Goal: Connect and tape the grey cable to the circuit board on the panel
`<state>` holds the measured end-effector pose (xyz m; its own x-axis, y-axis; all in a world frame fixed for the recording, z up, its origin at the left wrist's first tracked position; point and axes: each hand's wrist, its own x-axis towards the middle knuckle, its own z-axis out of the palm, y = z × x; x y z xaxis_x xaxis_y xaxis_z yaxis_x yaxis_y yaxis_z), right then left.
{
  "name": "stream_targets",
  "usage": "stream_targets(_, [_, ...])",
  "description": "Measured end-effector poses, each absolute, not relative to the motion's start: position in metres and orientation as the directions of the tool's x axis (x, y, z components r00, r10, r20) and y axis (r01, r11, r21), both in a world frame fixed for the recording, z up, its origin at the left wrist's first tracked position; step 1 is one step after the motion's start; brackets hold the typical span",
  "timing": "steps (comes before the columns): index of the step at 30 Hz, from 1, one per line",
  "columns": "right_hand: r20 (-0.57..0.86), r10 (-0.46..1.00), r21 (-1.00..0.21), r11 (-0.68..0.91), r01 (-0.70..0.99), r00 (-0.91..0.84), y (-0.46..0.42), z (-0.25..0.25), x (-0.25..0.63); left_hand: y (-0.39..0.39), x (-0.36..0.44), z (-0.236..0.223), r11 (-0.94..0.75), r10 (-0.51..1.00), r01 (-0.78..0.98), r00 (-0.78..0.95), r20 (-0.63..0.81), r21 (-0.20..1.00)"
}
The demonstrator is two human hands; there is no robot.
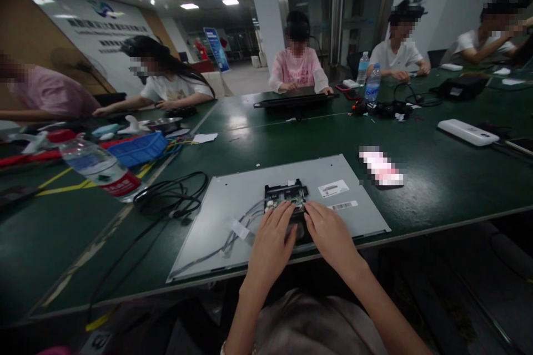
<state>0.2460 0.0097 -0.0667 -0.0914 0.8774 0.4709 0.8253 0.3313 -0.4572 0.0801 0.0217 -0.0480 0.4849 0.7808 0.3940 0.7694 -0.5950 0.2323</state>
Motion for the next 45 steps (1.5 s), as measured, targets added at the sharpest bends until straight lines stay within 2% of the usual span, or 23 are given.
stream_targets(10, [0.452,0.89,-0.538,0.333,0.774,-0.068,0.007,-0.064,0.246,0.021,0.081,-0.047,-0.582,0.786,0.782,0.469,0.404,0.225])
stream_targets(18, [0.533,0.846,-0.584,0.377,0.718,-0.01,0.005,-0.067,0.254,0.012,0.073,-0.043,-0.605,0.733,0.757,0.409,0.543,0.247])
stream_targets(23, [0.561,0.827,-0.555,0.338,0.76,0.042,0.004,-0.071,0.273,-0.001,0.05,-0.035,-0.559,0.72,0.793,0.319,0.616,0.242])
stream_targets(28, [0.547,0.834,-0.557,0.302,0.774,0.069,0.005,-0.074,0.285,-0.011,0.024,-0.037,-0.443,0.785,0.862,0.239,0.571,0.247])
stream_targets(39, [0.439,0.891,-0.508,0.352,0.786,-0.115,0.017,-0.066,0.272,-0.01,0.016,-0.052,-0.387,0.8,0.907,0.24,0.55,0.168])
stream_targets(45, [0.414,0.899,-0.439,0.335,0.834,-0.143,0.028,-0.063,0.264,-0.001,0.013,-0.055,-0.346,0.793,0.934,0.239,0.561,0.092])
